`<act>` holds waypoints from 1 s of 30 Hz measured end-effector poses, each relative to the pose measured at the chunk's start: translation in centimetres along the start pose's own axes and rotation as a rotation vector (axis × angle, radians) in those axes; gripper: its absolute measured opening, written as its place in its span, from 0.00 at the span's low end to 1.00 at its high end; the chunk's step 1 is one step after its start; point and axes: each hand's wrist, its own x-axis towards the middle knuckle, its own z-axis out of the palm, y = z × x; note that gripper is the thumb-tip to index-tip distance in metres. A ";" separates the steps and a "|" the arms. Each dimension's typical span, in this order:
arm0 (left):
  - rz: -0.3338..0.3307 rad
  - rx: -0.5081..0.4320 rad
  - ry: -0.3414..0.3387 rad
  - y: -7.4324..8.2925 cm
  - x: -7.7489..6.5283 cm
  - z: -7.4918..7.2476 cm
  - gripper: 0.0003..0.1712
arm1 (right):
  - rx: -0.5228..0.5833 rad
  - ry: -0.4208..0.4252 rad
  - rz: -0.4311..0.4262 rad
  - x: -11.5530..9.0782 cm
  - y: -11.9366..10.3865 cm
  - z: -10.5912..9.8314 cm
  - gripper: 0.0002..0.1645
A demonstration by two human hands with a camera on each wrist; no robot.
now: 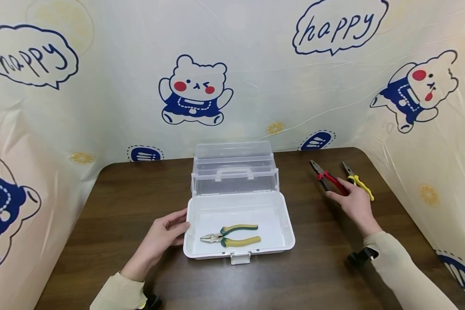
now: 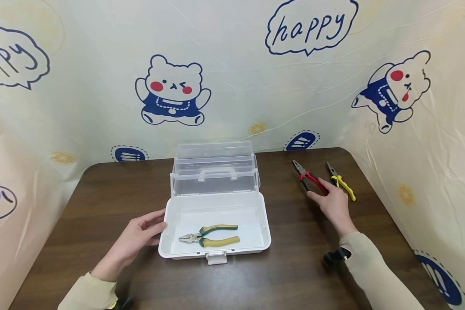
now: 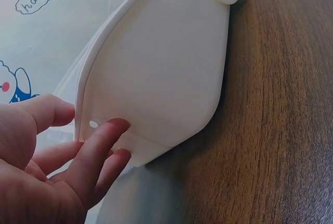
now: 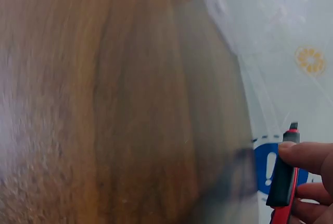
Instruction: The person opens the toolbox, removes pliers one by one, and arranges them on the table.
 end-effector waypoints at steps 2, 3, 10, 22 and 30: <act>0.001 -0.002 -0.001 0.0 0.0 0.0 0.33 | -0.005 0.014 0.034 0.3 0.5 0.4 0.42; 0.002 -0.004 -0.004 0.0 0.0 0.0 0.33 | -0.010 0.018 0.052 0.4 0.7 0.5 0.42; -0.001 0.005 -0.002 0.0 0.0 0.1 0.32 | -0.007 0.031 0.147 1.2 1.7 1.3 0.42; -0.001 -0.004 -0.010 0.1 0.0 0.1 0.33 | -0.046 0.070 0.107 2.2 2.5 2.3 0.40; -0.006 -0.002 -0.011 0.2 -0.1 0.0 0.33 | -0.102 -0.041 0.056 2.2 2.5 1.8 0.40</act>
